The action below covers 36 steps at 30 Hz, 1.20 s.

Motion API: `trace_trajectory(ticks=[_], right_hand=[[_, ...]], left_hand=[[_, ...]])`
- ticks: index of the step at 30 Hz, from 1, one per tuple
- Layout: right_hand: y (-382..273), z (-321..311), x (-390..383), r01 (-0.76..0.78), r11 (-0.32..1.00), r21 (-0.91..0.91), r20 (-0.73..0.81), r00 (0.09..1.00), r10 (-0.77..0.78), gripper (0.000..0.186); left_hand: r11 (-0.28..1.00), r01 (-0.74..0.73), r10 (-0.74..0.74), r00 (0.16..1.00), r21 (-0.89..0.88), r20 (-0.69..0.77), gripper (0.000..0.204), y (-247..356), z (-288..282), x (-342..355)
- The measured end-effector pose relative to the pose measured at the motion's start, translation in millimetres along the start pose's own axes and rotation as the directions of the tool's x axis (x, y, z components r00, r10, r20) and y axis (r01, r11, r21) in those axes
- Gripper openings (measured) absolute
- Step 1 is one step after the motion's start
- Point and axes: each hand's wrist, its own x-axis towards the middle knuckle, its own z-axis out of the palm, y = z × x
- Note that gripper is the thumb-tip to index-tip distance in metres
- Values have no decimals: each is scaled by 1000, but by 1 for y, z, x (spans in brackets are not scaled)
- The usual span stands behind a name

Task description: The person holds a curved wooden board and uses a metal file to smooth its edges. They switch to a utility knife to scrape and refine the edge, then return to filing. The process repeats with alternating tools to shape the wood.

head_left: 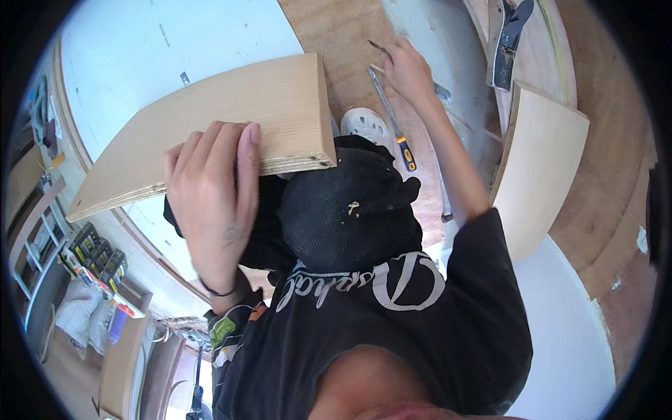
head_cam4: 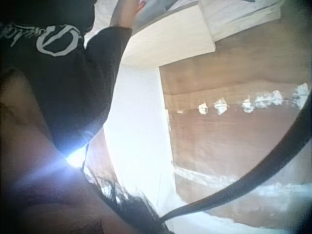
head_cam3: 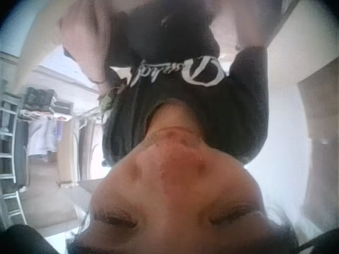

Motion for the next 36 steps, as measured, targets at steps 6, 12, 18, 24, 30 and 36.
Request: trace_trajectory(ticks=[6,12,18,24,30,36], right_hand=[[24,67,29,62,992,-109,-439,893,-104,39],[-68,1,-39,57,322,945,-2,986,-167,37],[-74,-23,-57,451,169,876,-172,620,-765,47],[-13,31,-66,207,908,364,17,973,-229,44],[62,76,-139,-245,967,-72,146,956,254,45],[80,112,-156,-176,983,-54,162,970,183,38]], left_hand=[[951,-108,195,936,-288,294,25,-1,-24,21],[839,-340,464,855,-424,232,32,-3,-12,20],[901,-260,296,954,-348,54,29,2,1,0],[944,-177,224,964,-277,147,35,14,-5,4],[985,-174,161,908,-2,387,43,22,-6,15],[941,-278,286,958,-192,13,43,15,8,5]])
